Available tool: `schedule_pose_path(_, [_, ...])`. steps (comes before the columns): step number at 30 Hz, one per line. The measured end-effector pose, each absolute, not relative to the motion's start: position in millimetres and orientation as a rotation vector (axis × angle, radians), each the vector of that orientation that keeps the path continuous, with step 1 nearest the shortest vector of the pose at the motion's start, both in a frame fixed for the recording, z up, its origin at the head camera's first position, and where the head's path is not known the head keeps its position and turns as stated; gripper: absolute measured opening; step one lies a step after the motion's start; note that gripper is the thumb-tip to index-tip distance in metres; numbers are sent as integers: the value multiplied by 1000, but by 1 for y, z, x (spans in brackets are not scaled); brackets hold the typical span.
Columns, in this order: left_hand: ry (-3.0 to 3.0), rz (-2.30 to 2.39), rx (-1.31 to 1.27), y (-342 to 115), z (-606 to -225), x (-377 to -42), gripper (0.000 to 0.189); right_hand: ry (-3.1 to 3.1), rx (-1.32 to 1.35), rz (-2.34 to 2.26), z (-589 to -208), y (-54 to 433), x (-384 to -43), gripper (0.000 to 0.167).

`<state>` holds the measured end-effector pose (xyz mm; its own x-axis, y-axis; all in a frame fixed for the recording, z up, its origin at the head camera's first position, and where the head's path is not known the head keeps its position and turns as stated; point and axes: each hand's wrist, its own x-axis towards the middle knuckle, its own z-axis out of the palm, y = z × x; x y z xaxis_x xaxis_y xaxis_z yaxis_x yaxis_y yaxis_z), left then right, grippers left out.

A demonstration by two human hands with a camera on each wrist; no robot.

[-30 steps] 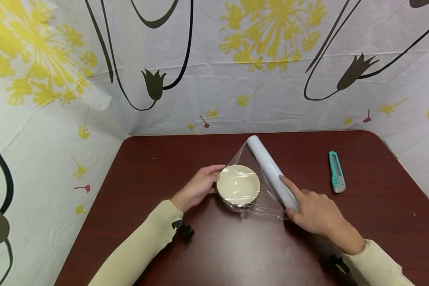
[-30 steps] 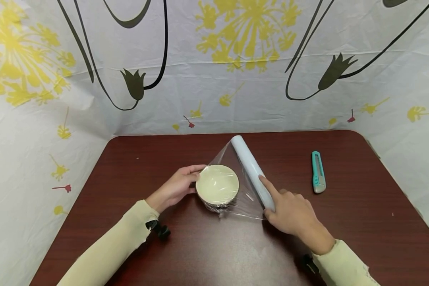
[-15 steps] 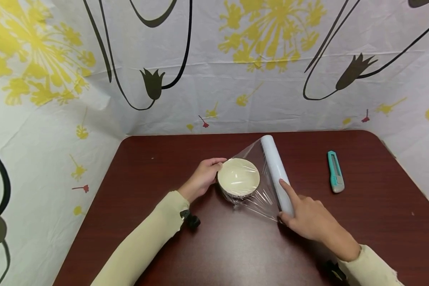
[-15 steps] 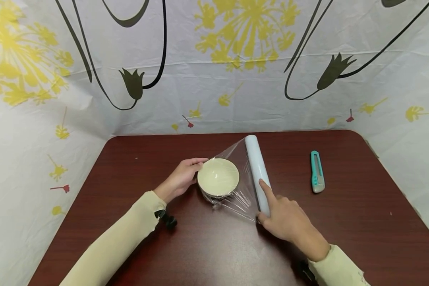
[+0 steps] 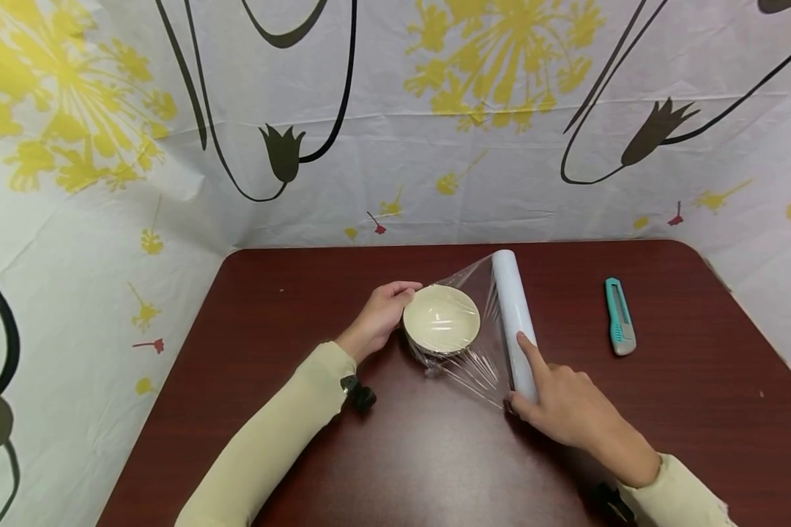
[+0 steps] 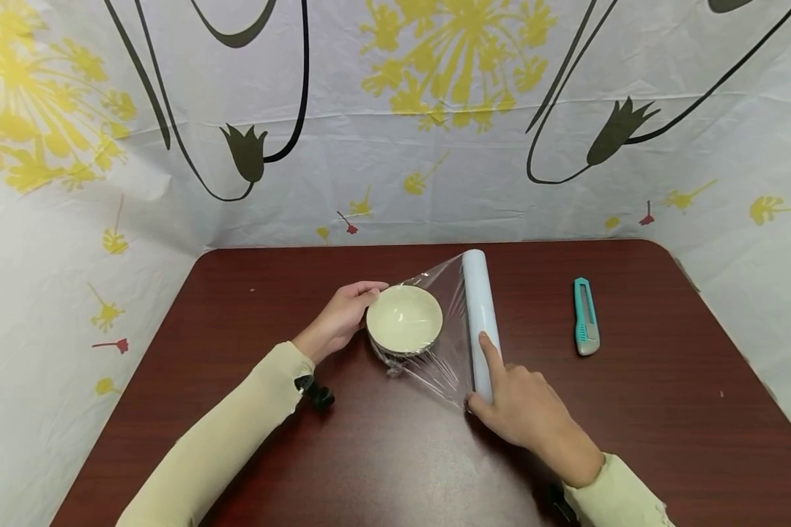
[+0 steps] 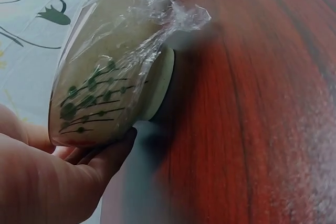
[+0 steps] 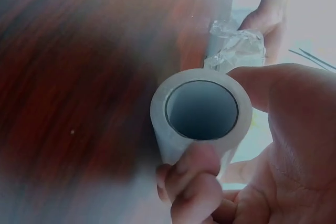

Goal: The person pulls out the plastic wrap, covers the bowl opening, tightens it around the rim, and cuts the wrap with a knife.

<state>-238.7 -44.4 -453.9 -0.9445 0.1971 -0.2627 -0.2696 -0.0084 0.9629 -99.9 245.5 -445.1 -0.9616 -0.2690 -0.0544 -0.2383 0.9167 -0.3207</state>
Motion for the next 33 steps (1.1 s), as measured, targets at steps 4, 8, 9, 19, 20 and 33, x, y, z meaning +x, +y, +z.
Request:
schedule_pose_path(4, [1963,2014,-76,-44,-453,-237,38,2979,-397,-478,-444,247,-101,93])
schedule_pose_path(8, [1979,1976,4,-45,-450,-228,46,2955,-371,-481,-440,247,-103,80])
schedule_pose_path(9, [1991,1962,45,-46,-448,-225,50,2951,-363,-489,-439,247,-103,76])
schedule_pose_path(19, [2209,1647,444,-54,-453,-208,125,3030,-383,-583,-440,249,-110,56])
schedule_pose_path(20, [2234,1610,490,-55,-455,-208,133,3034,-380,-590,-440,250,-111,54])
schedule_pose_path(33, [2395,1338,710,-64,-462,-211,155,2981,-355,-683,-440,255,-115,52])
